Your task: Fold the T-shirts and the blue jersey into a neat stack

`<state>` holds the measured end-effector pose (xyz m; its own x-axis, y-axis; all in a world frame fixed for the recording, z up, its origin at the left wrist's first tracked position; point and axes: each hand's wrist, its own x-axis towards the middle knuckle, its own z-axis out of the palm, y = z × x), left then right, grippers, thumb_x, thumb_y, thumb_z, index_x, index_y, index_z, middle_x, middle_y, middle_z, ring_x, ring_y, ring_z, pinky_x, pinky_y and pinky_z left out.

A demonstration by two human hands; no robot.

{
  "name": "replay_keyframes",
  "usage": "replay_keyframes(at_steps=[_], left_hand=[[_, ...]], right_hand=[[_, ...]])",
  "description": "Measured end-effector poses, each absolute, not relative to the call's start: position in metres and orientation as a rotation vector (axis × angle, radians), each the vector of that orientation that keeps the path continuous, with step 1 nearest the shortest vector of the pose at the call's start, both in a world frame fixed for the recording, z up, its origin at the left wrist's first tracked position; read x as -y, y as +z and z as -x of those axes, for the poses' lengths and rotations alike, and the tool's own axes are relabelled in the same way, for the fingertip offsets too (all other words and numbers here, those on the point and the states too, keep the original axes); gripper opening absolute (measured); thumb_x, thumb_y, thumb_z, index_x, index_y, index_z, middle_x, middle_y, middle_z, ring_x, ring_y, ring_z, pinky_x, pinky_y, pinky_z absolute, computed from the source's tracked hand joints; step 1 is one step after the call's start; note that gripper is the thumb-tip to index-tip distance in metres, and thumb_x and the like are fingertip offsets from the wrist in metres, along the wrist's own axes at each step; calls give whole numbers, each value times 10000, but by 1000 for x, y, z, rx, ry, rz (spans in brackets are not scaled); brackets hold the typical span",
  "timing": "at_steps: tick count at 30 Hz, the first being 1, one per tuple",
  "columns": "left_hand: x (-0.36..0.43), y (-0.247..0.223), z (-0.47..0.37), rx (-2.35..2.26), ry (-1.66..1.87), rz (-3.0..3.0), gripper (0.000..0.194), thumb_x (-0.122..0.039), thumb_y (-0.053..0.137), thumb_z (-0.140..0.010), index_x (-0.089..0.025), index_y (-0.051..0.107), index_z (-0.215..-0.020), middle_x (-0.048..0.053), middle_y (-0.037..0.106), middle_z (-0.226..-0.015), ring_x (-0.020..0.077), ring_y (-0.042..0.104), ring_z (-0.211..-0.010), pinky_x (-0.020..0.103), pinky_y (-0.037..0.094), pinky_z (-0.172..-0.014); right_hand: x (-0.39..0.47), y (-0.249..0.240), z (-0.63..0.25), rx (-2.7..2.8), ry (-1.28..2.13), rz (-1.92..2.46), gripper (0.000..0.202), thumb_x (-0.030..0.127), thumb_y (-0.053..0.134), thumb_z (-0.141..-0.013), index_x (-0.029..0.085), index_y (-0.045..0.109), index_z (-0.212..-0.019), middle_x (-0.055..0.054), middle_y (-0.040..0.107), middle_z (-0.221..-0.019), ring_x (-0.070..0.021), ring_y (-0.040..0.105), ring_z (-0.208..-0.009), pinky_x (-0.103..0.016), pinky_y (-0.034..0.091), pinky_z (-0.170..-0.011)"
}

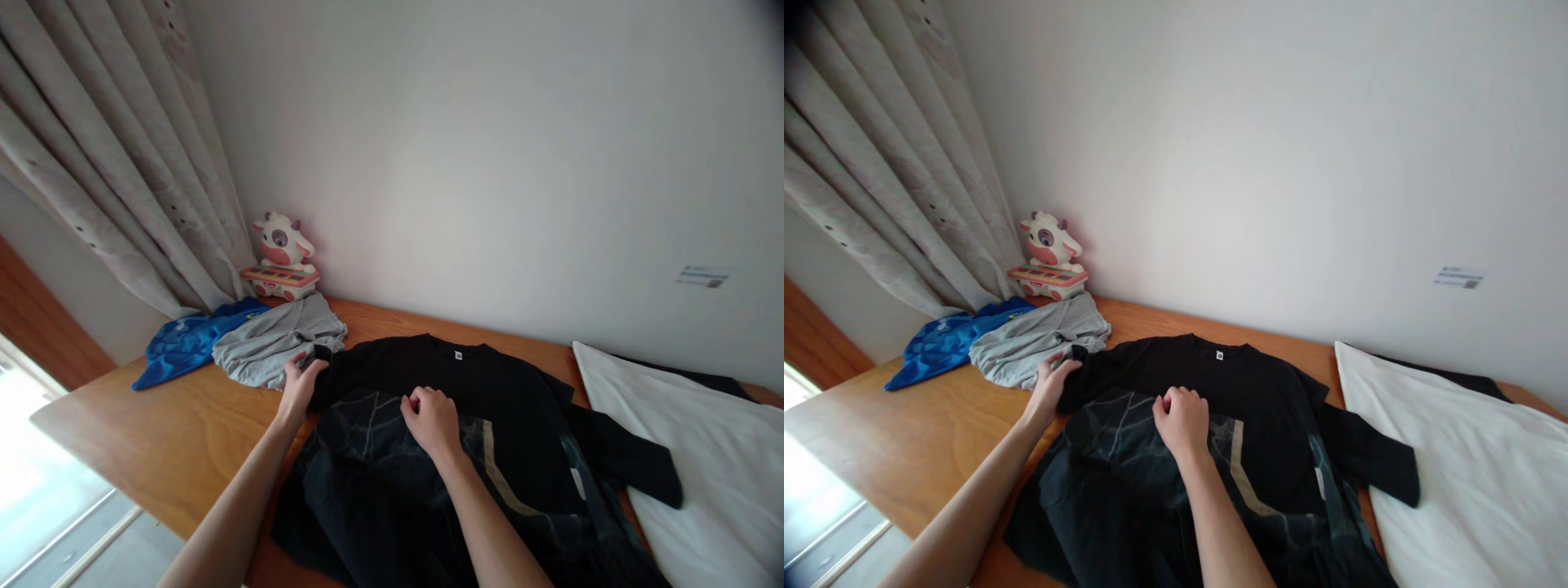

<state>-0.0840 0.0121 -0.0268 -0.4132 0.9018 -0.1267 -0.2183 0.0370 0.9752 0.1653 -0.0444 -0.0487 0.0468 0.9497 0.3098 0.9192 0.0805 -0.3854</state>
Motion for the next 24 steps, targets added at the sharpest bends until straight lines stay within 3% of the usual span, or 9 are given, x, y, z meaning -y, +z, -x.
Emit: replay_keyframes(at_steps=[2,6,10,13,16,18,21,24], left_hand=[[-11,-30,83,-1617,1432,-1033,693,-137,718,-637,-239,549,-1301,44,727,-996,230,712,-850,351,562,-833],[-7,-34,86,-1807,1169,-1613,701,-117,526,-722,-252,536,-1410,85,706,-1258,297,650,-1197,430,467,-1068],[-9,-35,86,-1765,1064,-1755,542,-150,463,-756,-217,698,-1240,75,701,-1313,284,573,-1324,404,365,-1178],[-11,-36,85,-1817,1057,-1667,449,-292,499,-827,-166,711,-1203,125,688,-1328,324,554,-1339,437,356,-1181],[-10,-33,83,-1817,1205,-1533,594,-505,558,-854,-117,631,-1299,177,648,-1361,342,555,-1328,457,393,-1149],[-8,-29,82,-1726,1387,-1419,689,-555,655,-798,-127,590,-1334,171,653,-1334,331,586,-1282,450,430,-1118],[-6,-23,83,-1521,1679,-1294,699,-435,769,-726,-193,569,-1351,118,667,-1285,286,636,-1193,397,494,-1050],[-7,-21,87,-1391,1862,-1142,669,-219,748,-687,-237,587,-1335,79,677,-1254,241,665,-1130,311,537,-972]], right_hand=[[44,-48,-165,1878,82,1845,234,290,618,-930,204,662,-716,-18,708,-790,-177,617,-780,-299,274,-666],[44,-48,-166,1884,79,1844,230,293,628,-926,208,661,-715,-19,709,-792,-167,608,-776,-288,268,-663],[44,-49,-166,1875,84,1842,232,288,631,-925,211,658,-708,-14,698,-777,-164,600,-769,-285,264,-665],[44,-50,-166,1877,97,1835,233,296,630,-928,212,658,-713,-9,694,-779,-161,595,-762,-286,266,-666],[43,-51,-166,1878,103,1841,234,302,630,-930,213,657,-714,-9,695,-787,-160,594,-766,-286,269,-667],[43,-51,-166,1877,102,1844,239,303,629,-931,212,655,-712,-10,694,-788,-161,595,-768,-287,272,-670],[44,-51,-166,1882,97,1837,241,303,623,-935,212,654,-714,-10,693,-782,-166,600,-769,-293,275,-672],[44,-50,-166,1888,95,1833,247,305,617,-937,213,649,-710,-10,693,-779,-171,603,-767,-298,273,-670]])
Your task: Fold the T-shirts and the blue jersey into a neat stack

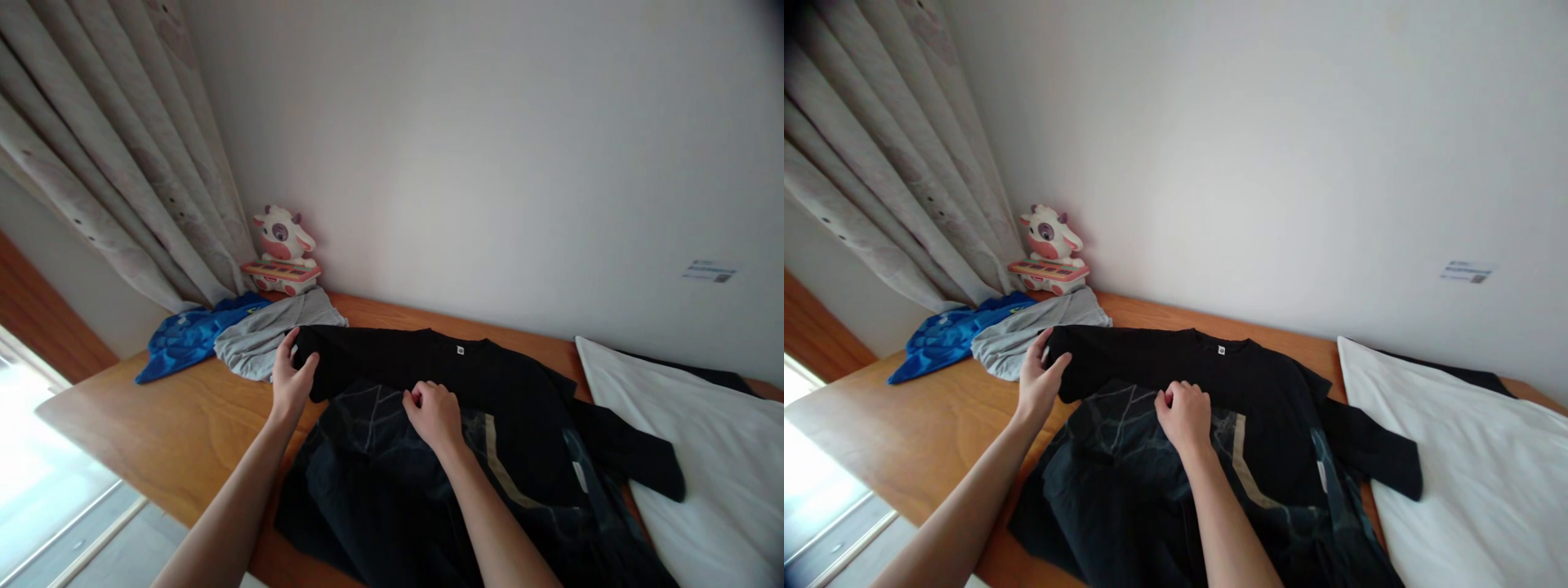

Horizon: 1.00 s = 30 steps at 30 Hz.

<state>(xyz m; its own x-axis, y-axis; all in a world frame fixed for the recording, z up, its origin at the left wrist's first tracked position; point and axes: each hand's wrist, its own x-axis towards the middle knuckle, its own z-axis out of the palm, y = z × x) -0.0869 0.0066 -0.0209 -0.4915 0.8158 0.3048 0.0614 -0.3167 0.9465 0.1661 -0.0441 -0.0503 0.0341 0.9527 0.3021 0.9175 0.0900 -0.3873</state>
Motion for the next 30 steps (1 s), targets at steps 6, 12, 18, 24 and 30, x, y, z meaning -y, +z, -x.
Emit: replay_keyframes(at_steps=[6,12,18,24,30], left_hand=[[-20,-27,102,-1437,1839,-1033,698,-24,583,-595,-214,636,-1264,77,674,-1303,251,599,-1277,342,463,-1099],[-12,-26,96,-1707,1543,-1666,683,-60,561,-663,-193,637,-1329,116,637,-1395,344,506,-1385,491,356,-1192],[21,-16,52,-1030,891,-2688,913,-98,539,-705,-213,325,-1585,96,351,-1641,323,232,-1543,567,209,-1249],[28,-21,37,-745,488,-2847,912,-96,533,-639,-282,427,-1526,81,495,-1555,303,427,-1448,562,292,-1215],[28,-15,49,-1018,718,-2794,535,-288,646,-833,-280,594,-1365,99,592,-1440,321,505,-1338,515,386,-1134]], right_hand=[[44,-50,-167,1889,96,1827,234,294,620,-928,211,652,-712,-11,697,-795,-171,601,-770,-296,284,-675],[44,-50,-166,1893,95,1834,242,300,616,-929,210,644,-705,-19,699,-794,-178,613,-782,-290,293,-669],[44,-45,-165,1652,404,1669,415,484,369,-1044,238,651,-866,-11,713,-763,-181,670,-728,-271,379,-664],[45,-47,-162,1538,554,1556,439,557,466,-972,233,626,-1221,-14,749,-822,-196,705,-734,-267,467,-667],[43,-50,-161,1761,501,1412,272,402,513,-962,265,746,-991,-12,759,-905,-152,663,-687,-259,485,-678]])
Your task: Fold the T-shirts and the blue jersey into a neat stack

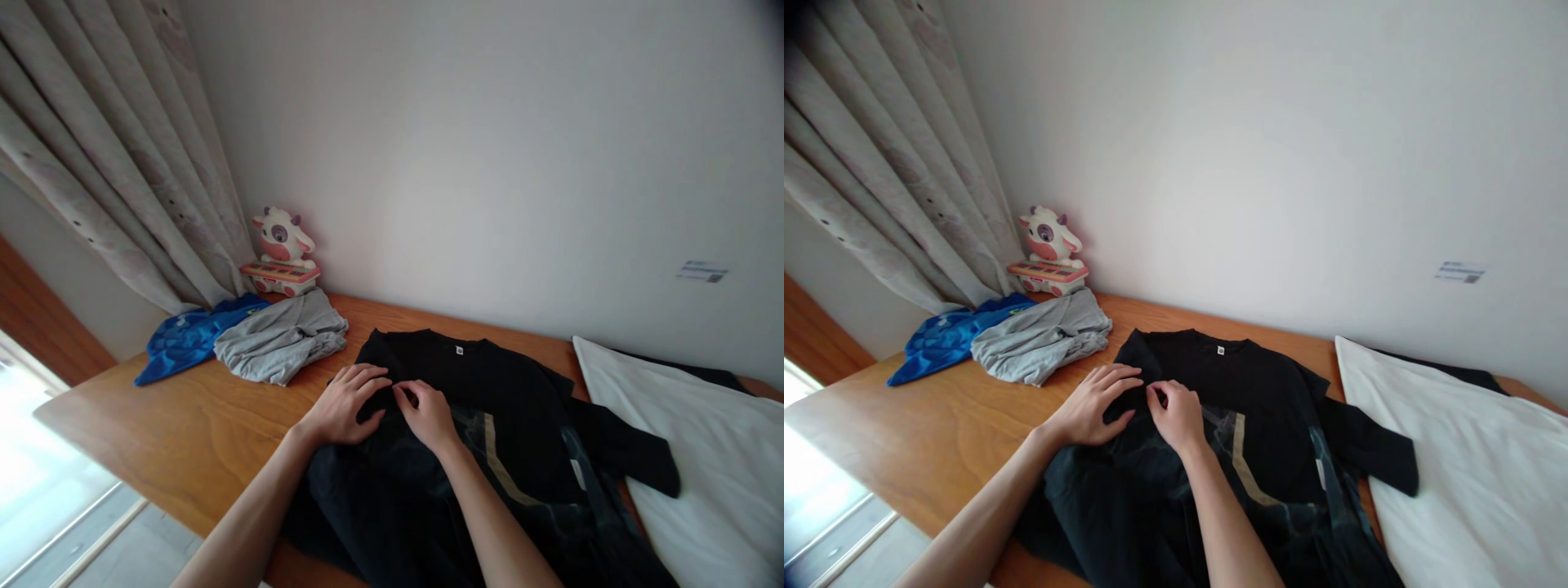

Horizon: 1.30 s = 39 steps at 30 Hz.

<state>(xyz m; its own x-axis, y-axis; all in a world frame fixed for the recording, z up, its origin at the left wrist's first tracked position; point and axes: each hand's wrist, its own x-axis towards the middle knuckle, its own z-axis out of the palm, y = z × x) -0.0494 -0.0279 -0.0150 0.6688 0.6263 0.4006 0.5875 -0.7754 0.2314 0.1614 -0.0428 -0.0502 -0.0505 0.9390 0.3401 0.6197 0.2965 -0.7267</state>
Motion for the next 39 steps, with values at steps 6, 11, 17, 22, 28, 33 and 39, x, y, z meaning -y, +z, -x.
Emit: replay_keyframes(at_steps=[6,11,17,22,28,33,39], left_hand=[[24,-19,55,-1196,763,-2764,735,-472,764,-762,-275,526,-1428,122,511,-1500,367,447,-1364,540,328,-1155],[18,-28,60,-1319,759,-2672,749,-150,672,-730,-278,499,-1447,102,596,-1347,316,556,-1207,470,435,-1061],[19,-20,66,-1320,753,-2631,649,-48,576,-634,-286,674,-1230,67,691,-1106,286,606,-1055,398,494,-944],[21,-16,65,-1229,714,-2612,264,-250,631,-798,-267,722,-1045,61,686,-860,249,634,-838,364,496,-842],[22,-15,62,-1060,668,-2645,172,-269,717,-719,-268,735,-889,53,665,-818,243,616,-820,338,481,-806],[23,-16,60,-989,711,-2535,132,-370,783,-726,-277,751,-814,43,675,-757,223,630,-772,308,483,-748],[28,-18,58,-1008,825,-2372,216,-456,766,-798,-245,755,-842,-10,657,-617,125,587,-528,221,406,-548]], right_hand=[[40,-47,-162,1354,451,1202,383,441,459,-978,187,692,-1146,-103,724,-1081,-167,641,-772,-285,511,-690],[40,-44,-167,1056,410,1203,420,525,470,-959,175,653,-1101,-113,706,-1068,-184,636,-824,-302,517,-708],[41,-42,-168,1024,261,1253,333,517,536,-917,198,620,-965,-51,653,-858,-155,545,-657,-293,480,-642],[38,-46,-170,997,309,1280,318,473,575,-872,193,607,-1017,-34,623,-830,-161,542,-647,-298,484,-635],[40,-42,-172,952,243,1300,263,424,544,-887,207,563,-1033,21,524,-749,-151,515,-633,-280,467,-642],[40,-42,-174,906,257,1288,249,393,538,-881,207,534,-1047,34,484,-747,-148,506,-639,-278,465,-654],[35,-49,-174,920,227,1293,262,395,531,-887,210,509,-1071,14,514,-811,-164,531,-698,-307,480,-698]])
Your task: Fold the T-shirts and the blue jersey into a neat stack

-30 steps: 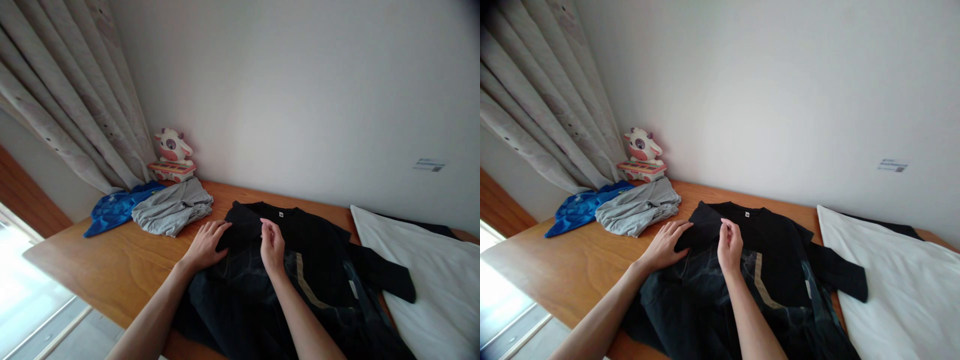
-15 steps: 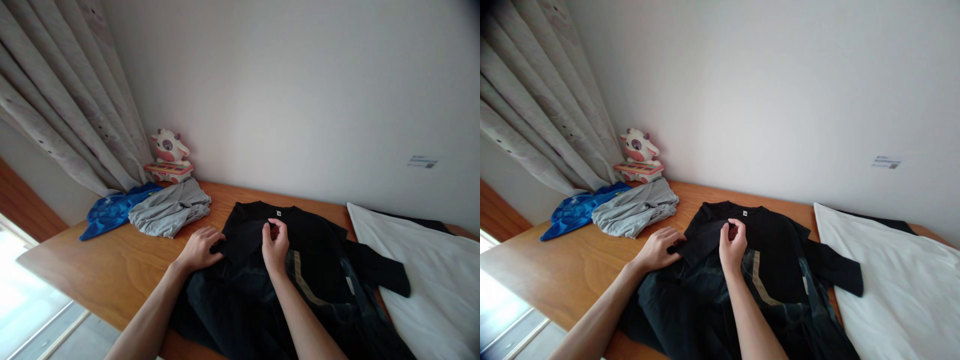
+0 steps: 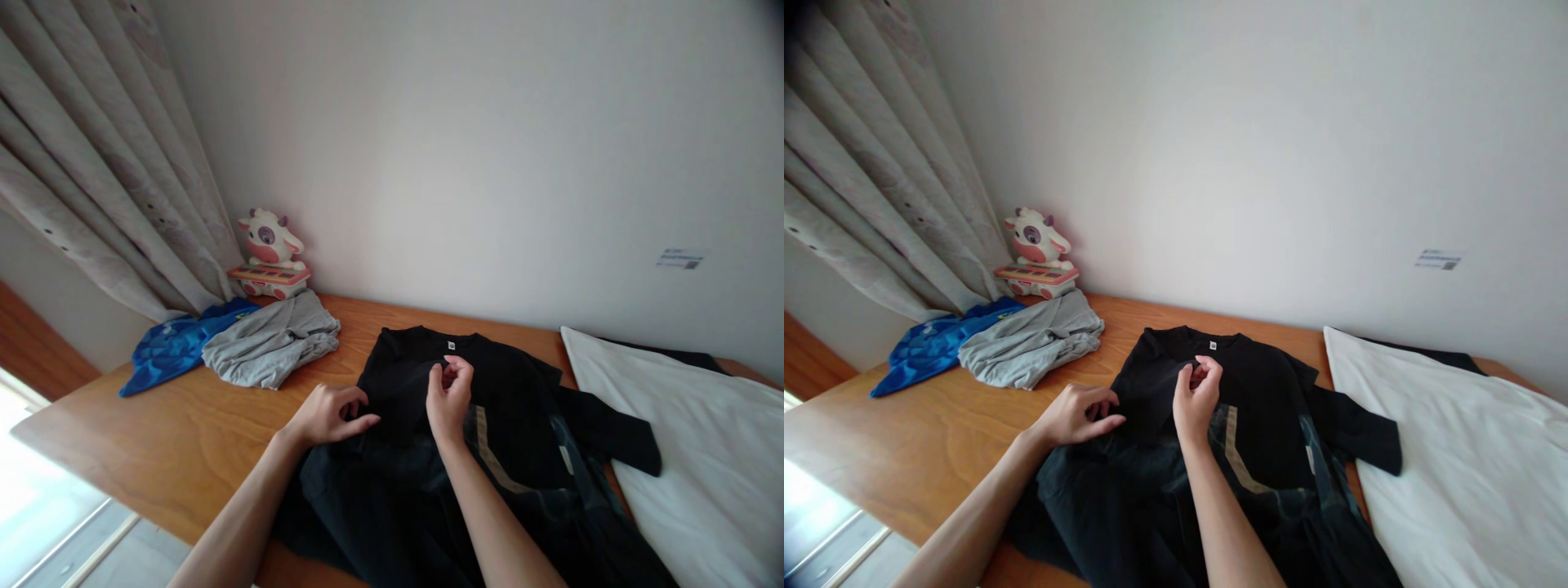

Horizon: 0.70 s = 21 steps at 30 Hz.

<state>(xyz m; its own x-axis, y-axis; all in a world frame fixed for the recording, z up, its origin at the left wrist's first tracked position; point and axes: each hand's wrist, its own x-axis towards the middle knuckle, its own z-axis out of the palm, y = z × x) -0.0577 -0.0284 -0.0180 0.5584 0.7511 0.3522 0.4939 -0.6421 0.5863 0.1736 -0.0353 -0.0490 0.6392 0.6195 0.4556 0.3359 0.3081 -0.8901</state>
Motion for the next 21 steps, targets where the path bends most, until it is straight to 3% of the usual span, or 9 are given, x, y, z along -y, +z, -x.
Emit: replay_keyframes(at_steps=[2,4,8,13,18,21], left_hand=[[28,-19,57,-1114,840,-2469,279,-410,591,-939,-221,717,-775,-9,641,-601,114,571,-523,219,398,-552],[27,-20,56,-1205,883,-2575,336,-376,502,-985,-212,684,-754,4,656,-646,126,601,-595,224,426,-608],[24,-22,56,-1308,795,-2583,240,-392,514,-974,-233,692,-961,-1,711,-764,137,650,-666,229,458,-650],[25,-24,55,-1402,673,-2491,265,-417,497,-970,-254,676,-1077,-28,698,-723,140,652,-615,235,443,-625],[10,-21,40,-1482,700,-2349,295,-462,499,-965,-240,663,-1068,-13,717,-775,157,671,-647,240,465,-631],[-15,-13,21,-1540,664,-2392,267,-412,505,-966,-230,659,-1086,23,760,-952,178,706,-746,260,514,-713]], right_hand=[[31,-56,-175,893,223,1314,298,387,548,-858,202,506,-1088,-14,529,-890,-183,551,-775,-335,489,-750],[26,-63,-178,867,207,1360,341,383,574,-820,201,499,-1098,-37,526,-963,-207,557,-872,-370,486,-836],[22,-74,-181,940,216,1423,389,375,617,-762,204,500,-1091,-53,527,-990,-243,561,-969,-418,460,-946],[25,-73,-179,1025,190,1411,274,281,549,-792,218,521,-1057,-68,566,-997,-242,582,-977,-411,472,-940],[28,-70,-176,1028,196,1437,230,245,530,-799,218,525,-1028,-78,580,-999,-242,594,-966,-401,482,-919],[29,-68,-174,1025,208,1437,222,227,510,-807,220,524,-1028,-83,583,-1015,-237,599,-967,-388,483,-911]])
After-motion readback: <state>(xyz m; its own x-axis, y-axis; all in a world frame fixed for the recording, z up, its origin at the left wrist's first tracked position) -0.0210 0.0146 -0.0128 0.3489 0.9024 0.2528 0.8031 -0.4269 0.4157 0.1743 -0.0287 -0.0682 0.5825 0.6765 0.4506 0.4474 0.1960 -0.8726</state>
